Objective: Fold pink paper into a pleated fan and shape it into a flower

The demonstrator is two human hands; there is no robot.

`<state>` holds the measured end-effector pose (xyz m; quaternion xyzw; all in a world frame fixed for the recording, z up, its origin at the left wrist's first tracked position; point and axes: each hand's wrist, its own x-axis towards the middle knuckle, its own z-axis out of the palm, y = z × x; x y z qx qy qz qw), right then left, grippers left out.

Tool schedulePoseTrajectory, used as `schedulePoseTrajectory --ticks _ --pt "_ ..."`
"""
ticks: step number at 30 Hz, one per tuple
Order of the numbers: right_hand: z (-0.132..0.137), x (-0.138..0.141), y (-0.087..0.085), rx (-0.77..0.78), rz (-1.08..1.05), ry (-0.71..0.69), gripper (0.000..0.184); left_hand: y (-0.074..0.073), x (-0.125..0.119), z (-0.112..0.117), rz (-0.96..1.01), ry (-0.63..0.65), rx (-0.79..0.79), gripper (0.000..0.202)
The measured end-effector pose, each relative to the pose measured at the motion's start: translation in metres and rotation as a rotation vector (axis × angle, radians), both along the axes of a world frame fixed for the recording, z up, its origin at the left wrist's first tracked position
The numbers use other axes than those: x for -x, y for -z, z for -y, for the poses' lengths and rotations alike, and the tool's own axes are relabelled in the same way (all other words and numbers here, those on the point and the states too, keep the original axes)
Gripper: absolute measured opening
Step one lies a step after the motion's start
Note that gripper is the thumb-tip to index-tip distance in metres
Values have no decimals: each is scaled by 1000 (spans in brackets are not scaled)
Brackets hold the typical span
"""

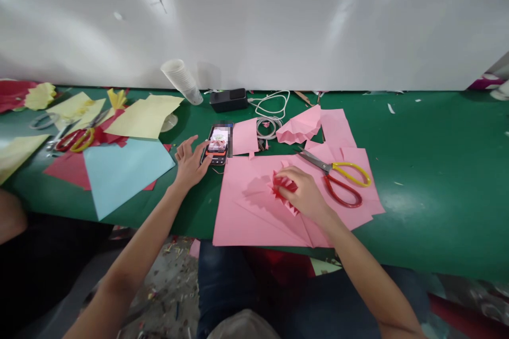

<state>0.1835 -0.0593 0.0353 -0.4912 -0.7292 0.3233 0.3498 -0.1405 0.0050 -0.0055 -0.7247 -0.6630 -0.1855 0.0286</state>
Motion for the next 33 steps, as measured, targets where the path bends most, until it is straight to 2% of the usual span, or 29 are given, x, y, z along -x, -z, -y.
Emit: schedulePoseTrajectory --ticks 13,17,19,21,23,25,27,29,31,33 --pt "-1 0 3 3 4 1 11 1 -2 -6 -15 -11 44 45" --pt "-1 0 2 -1 3 -5 13 2 2 -5 89 -21 -127 50" --pt "0 1 2 -19 -3 -7 13 -1 -1 -2 186 -20 -246 46" --pt "1 1 2 -53 -1 0 12 -9 -11 4 296 21 -291 39" --pt "1 1 3 -103 17 30 13 -20 -31 9 425 153 -182 33" --pt "0 0 6 -174 50 80 12 -33 -58 14 592 284 19 35" --pt "-2 -2 9 -281 104 131 10 -45 -89 17 653 425 200 34" --pt "-4 -4 11 -361 185 171 14 -54 -118 16 621 541 337 31" --pt "-5 -7 12 -406 248 194 17 -59 -138 13 595 582 429 23" --pt "-6 -9 13 -423 274 192 18 -58 -149 10 627 581 536 19"
